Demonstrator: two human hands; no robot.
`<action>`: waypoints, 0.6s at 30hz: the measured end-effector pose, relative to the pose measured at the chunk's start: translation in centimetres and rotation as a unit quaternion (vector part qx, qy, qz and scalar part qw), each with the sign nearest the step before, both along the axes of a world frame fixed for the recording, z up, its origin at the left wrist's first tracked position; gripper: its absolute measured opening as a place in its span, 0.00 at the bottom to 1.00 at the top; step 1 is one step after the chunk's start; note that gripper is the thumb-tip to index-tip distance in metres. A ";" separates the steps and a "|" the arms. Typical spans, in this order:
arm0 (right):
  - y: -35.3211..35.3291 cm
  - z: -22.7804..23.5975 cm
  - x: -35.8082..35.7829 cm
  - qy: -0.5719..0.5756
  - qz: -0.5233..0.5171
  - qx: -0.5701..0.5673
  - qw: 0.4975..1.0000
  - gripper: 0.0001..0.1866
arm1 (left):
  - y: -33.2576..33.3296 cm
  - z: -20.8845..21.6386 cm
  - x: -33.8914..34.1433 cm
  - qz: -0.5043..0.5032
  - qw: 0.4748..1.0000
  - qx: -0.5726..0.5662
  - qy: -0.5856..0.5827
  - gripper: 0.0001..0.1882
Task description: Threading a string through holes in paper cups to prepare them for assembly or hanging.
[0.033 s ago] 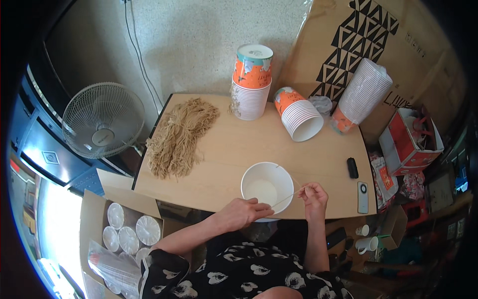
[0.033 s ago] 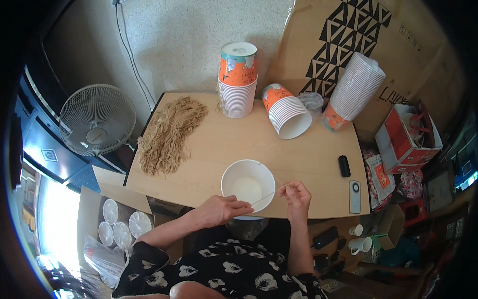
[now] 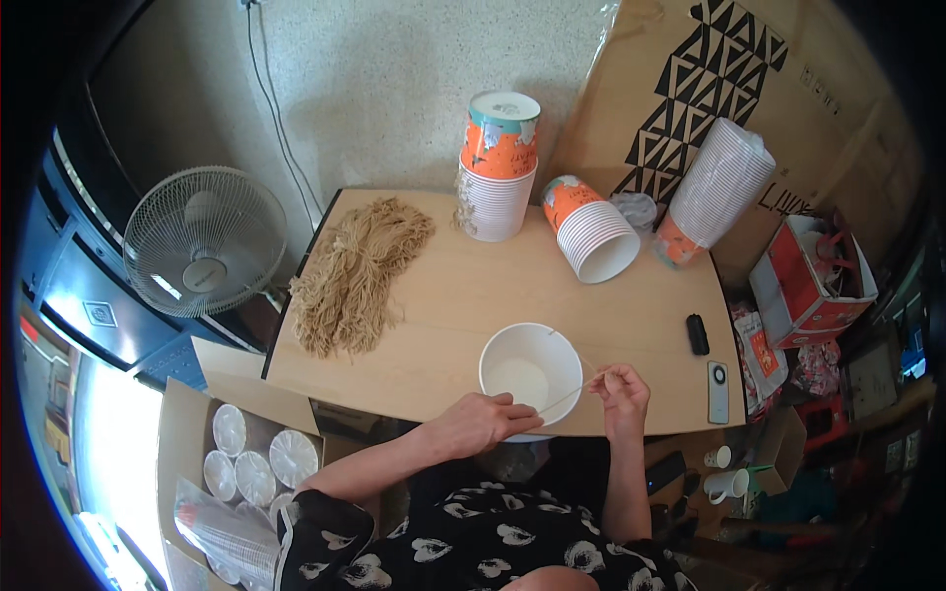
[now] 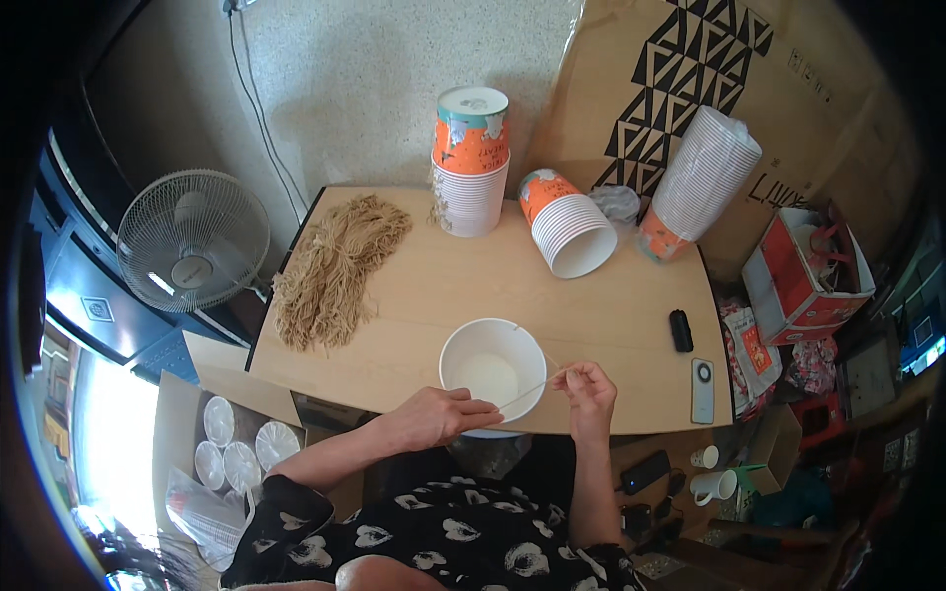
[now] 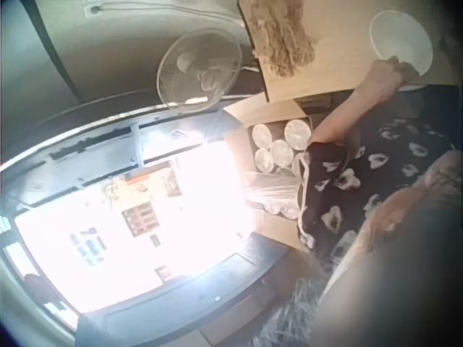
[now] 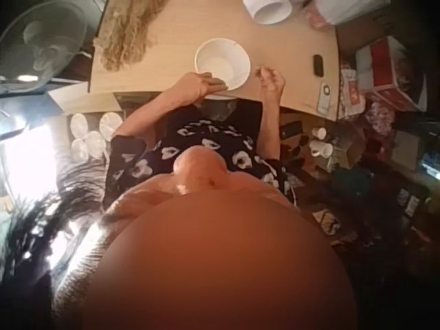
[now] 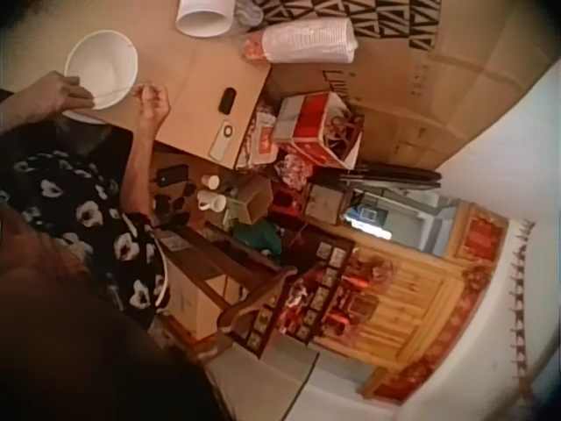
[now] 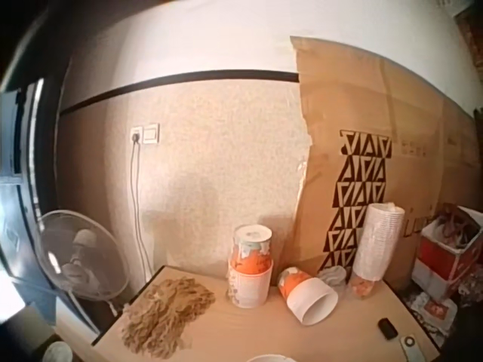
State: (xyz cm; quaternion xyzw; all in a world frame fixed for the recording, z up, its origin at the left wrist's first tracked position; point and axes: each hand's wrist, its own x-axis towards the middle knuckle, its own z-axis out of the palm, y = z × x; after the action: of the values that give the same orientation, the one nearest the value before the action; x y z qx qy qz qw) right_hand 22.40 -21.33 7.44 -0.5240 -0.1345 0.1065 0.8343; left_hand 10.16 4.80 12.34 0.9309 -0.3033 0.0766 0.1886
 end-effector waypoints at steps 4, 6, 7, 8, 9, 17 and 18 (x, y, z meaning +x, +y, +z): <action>-0.3 -0.6 0.0 -0.076 -0.068 -0.081 0.991 0.14 | 1.7 1.7 2.6 0.011 0.995 -0.087 -0.042 0.23; -1.4 -2.8 0.7 -0.109 -0.125 -0.143 0.976 0.12 | 3.4 3.9 4.9 0.023 0.969 -0.247 -0.006 0.19; -2.0 -4.2 1.3 -0.135 -0.180 -0.205 0.953 0.11 | 4.5 5.1 6.0 0.034 0.945 -0.324 0.018 0.18; -2.7 -5.8 2.0 -0.141 -0.181 -0.202 0.952 0.11 | 5.6 6.5 7.3 0.065 0.918 -0.389 0.045 0.18; -3.8 -7.7 2.7 -0.141 -0.222 -0.219 0.940 0.08 | 6.8 7.8 8.8 0.094 0.883 -0.453 0.073 0.17; -6.2 -14.1 3.4 -0.078 -0.278 -0.181 0.940 0.04 | 17.8 17.5 25.3 0.004 0.543 -0.836 -0.076 0.23; -6.1 -14.1 3.3 -0.066 -0.265 -0.181 0.945 0.04 | 19.2 17.1 27.6 0.003 0.544 -0.835 -0.078 0.23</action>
State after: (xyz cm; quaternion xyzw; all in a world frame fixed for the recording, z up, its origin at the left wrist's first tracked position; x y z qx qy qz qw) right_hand 25.67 -27.45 -6.68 -0.6884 -0.0242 -0.1309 0.7130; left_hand 37.78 24.01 29.43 0.3439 -0.1126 0.3685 0.8563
